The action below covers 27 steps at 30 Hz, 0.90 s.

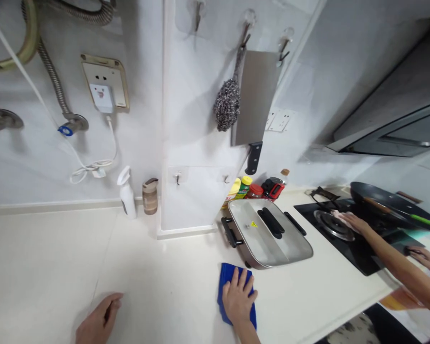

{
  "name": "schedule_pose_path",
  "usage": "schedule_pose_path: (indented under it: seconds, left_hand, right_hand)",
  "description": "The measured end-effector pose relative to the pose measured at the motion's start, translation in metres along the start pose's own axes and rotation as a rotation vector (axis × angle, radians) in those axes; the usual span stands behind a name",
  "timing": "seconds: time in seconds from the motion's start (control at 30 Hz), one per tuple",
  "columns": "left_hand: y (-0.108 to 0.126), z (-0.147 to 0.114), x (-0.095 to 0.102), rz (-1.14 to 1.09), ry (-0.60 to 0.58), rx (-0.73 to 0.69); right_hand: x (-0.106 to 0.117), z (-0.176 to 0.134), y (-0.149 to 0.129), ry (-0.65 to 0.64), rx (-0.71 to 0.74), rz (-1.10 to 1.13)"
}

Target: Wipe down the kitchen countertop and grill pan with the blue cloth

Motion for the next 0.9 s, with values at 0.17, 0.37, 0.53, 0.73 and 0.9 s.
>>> schedule_pose_path:
  seconds: [0.17,0.37,0.53,0.73,0.9]
  left_hand:
    - [-0.004,0.0,-0.006,0.0,0.014,-0.032]
    - [-0.005,-0.003,-0.009,-0.017,0.019,-0.064]
    - [-0.002,-0.007,-0.007,-0.044,0.018,-0.082]
    - [0.006,-0.014,0.0,-0.114,0.04,-0.066]
    - [0.006,-0.017,0.0,-0.127,0.103,-0.091]
  right_hand:
    - [0.006,0.047,-0.08,-0.072,0.053,-0.005]
    - [0.022,0.058,-0.174,-0.113,0.156,0.135]
    - [0.037,-0.004,-0.24,-0.183,0.444,0.211]
    - [0.066,-0.053,-0.256,-0.352,0.863,0.448]
    - [0.063,-0.049,-0.211,-0.337,0.859,0.826]
Point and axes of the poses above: each hand's wrist, its own z-axis towards the middle knuckle, its own x-axis out of the back of the hand, y = z × x, the point moved 1 cm from there along z, towards the middle knuckle, and after that the axes turned 4 degrees about -y, right-handed, at the moved point
